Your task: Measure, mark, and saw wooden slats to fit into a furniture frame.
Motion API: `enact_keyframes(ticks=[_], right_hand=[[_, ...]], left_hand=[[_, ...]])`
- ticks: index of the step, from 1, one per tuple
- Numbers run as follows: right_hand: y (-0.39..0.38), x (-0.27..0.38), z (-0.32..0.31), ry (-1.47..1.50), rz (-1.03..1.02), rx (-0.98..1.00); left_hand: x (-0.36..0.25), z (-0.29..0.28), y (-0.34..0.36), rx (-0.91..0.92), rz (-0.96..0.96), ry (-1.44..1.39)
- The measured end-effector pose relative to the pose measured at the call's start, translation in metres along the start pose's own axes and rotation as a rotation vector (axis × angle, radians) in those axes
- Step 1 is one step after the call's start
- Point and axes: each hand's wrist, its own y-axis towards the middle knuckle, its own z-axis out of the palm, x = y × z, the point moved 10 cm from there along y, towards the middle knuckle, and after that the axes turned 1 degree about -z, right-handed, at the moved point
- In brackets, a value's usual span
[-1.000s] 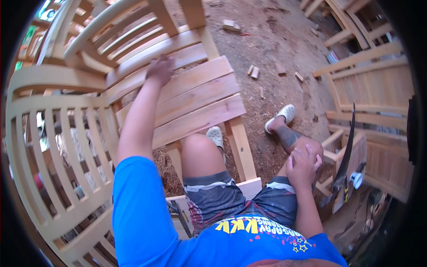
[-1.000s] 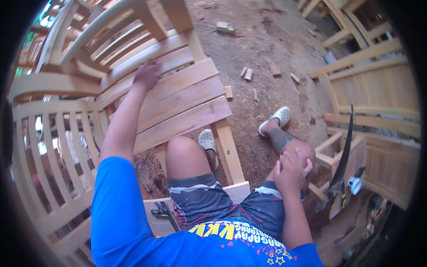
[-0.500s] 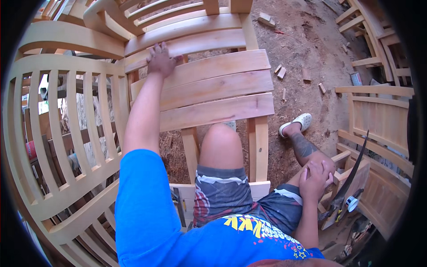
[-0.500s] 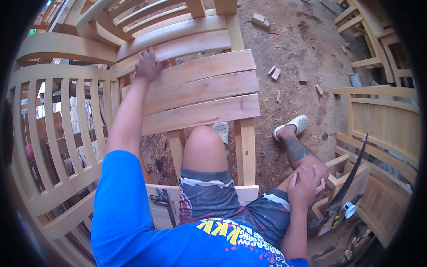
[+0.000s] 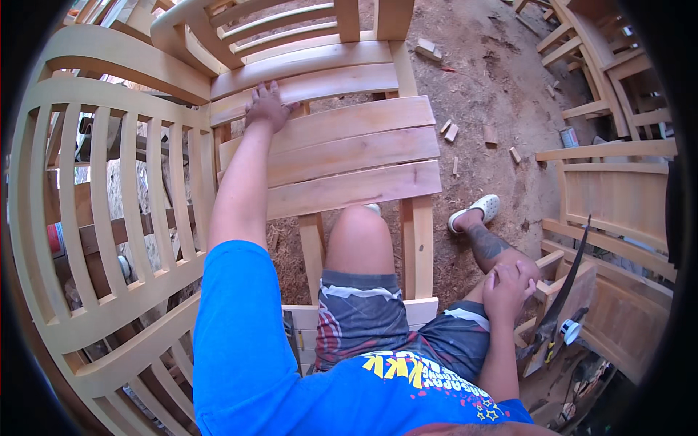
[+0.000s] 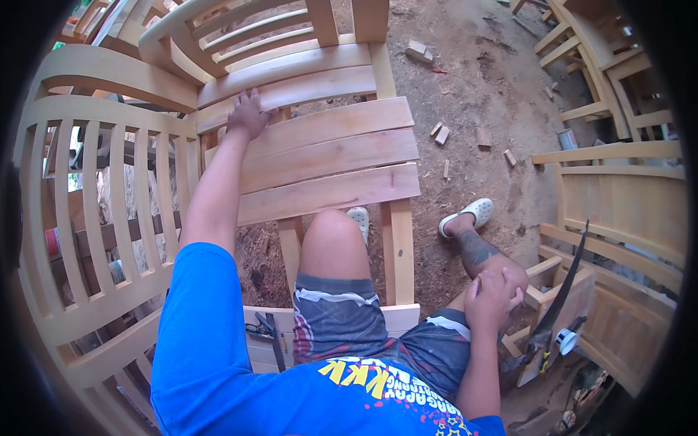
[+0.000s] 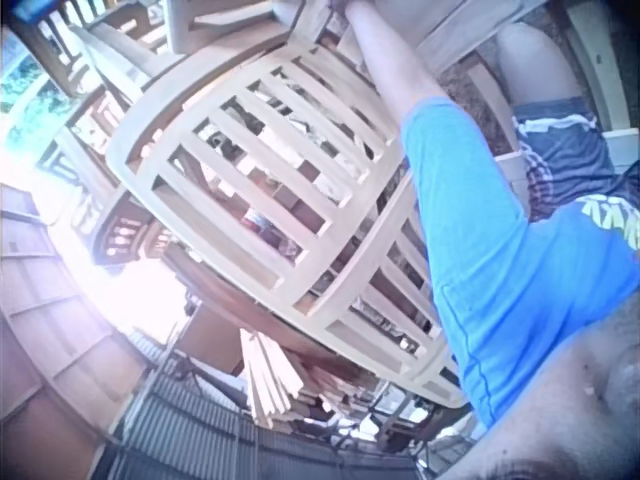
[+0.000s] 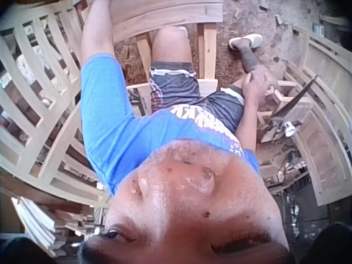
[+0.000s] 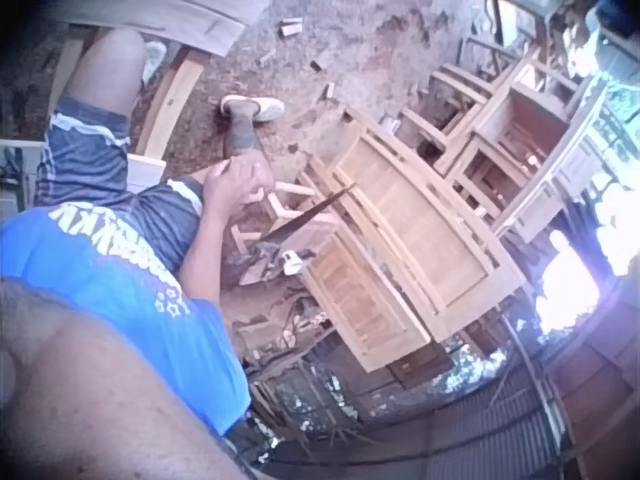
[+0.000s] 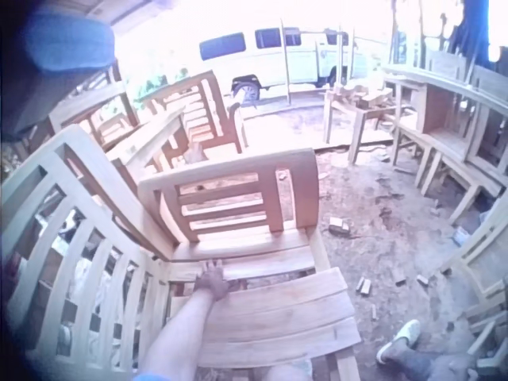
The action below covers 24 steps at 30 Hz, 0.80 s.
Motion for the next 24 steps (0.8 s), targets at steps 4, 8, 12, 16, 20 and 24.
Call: enact_keyframes(ticks=[4,8,12,16,20,24], right_hand=[[-0.001,0.013,0.000,0.056,-0.041,-0.015],[-0.012,0.002,-0.004,-0.012,-0.001,-0.028],[-0.013,0.012,0.001,0.056,-0.064,-0.016],[-0.021,0.003,0.001,0.068,-0.065,-0.050],[-0.022,0.012,-0.001,0.075,-0.076,-0.059],[-0.027,0.008,0.000,0.088,-0.081,-0.052]], left_hand=[[-0.020,0.008,-0.011,-0.114,0.107,-0.123],[-0.125,0.018,-0.079,-0.054,0.354,-0.449],[-0.110,0.008,-0.099,-0.431,0.294,-0.306],[-0.119,0.009,-0.120,-0.516,0.299,-0.349],[-0.111,0.010,-0.130,-0.615,0.291,-0.301],[-0.109,0.009,-0.114,-0.397,0.258,-0.236]])
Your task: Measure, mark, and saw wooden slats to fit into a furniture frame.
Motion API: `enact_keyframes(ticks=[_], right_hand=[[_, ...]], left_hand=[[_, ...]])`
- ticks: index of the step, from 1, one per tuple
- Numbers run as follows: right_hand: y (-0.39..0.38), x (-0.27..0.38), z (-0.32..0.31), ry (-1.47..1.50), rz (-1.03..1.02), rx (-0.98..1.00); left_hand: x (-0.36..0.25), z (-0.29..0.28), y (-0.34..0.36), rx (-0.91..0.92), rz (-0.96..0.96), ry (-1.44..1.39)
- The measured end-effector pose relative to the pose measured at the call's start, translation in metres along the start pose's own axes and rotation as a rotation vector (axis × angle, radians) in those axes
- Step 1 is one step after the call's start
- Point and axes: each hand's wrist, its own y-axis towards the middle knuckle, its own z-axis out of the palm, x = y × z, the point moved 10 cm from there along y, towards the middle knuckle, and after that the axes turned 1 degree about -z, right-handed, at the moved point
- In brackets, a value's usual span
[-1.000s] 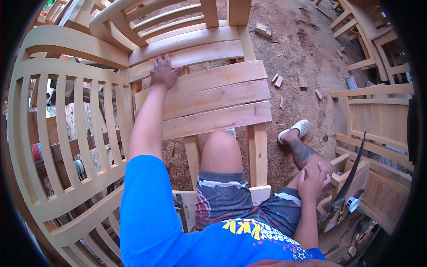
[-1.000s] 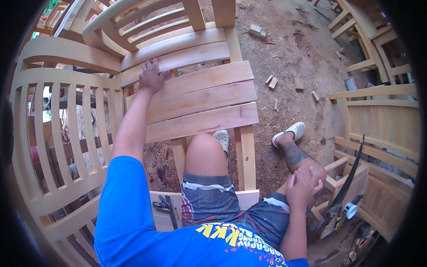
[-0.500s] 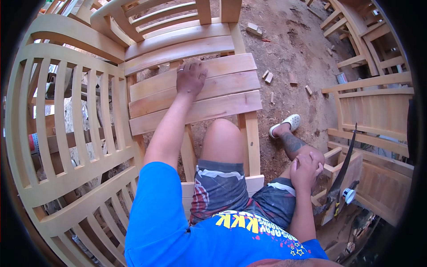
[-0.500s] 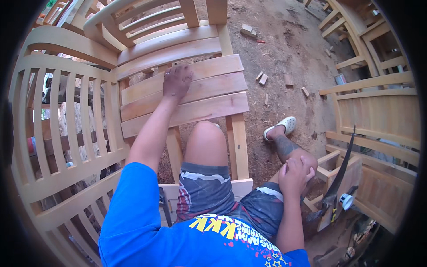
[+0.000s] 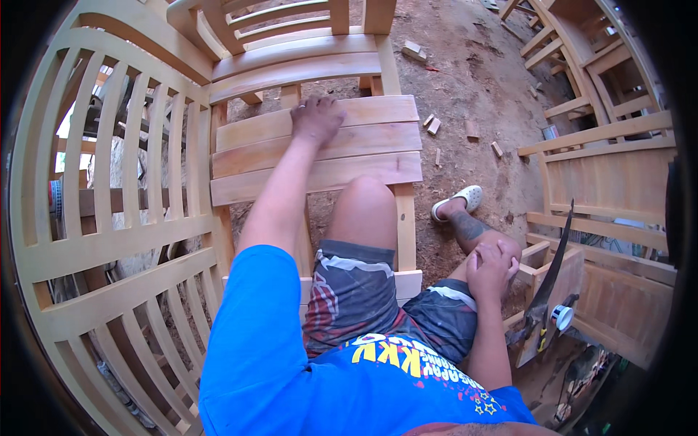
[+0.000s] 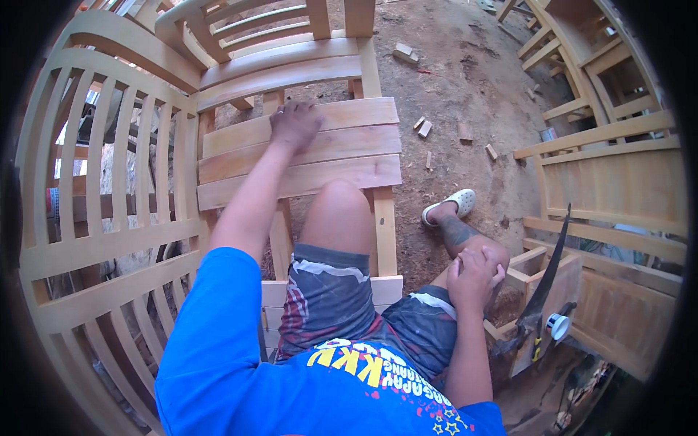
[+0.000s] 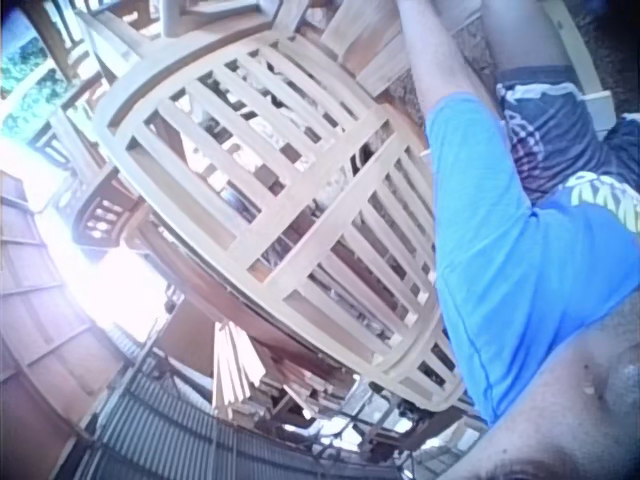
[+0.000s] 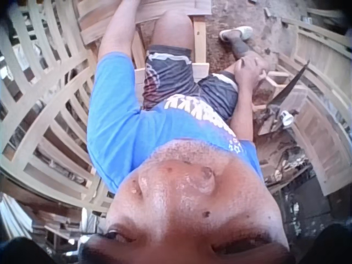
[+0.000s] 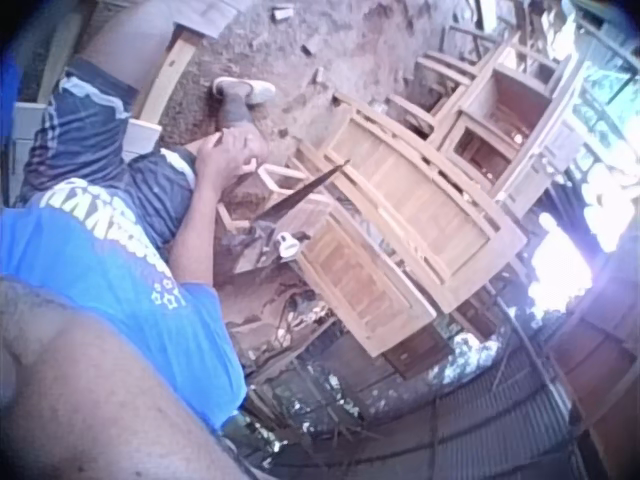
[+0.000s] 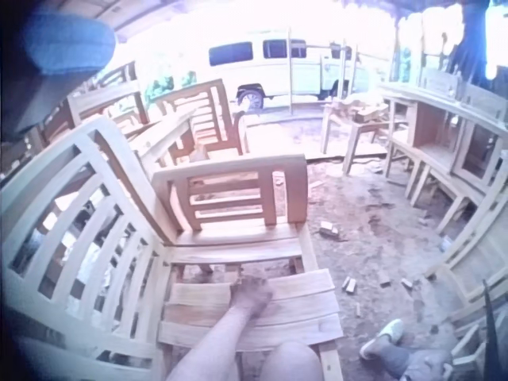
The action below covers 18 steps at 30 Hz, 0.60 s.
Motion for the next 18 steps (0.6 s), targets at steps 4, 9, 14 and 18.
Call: enact_keyframes(ticks=[4,9,14,18], right_hand=[[-0.002,-0.011,-0.006,0.005,0.032,-0.019],[0.005,-0.009,0.004,0.051,0.018,-0.009],[0.002,-0.014,0.003,0.081,0.032,0.003],[-0.002,-0.024,0.006,0.068,0.052,0.008]], left_hand=[[-0.008,0.008,0.017,0.527,-0.084,0.080],[0.015,0.010,0.021,0.638,-0.107,0.071],[0.014,-0.001,0.026,0.396,0.008,0.085],[-0.003,-0.057,0.022,0.026,0.040,-0.083]])
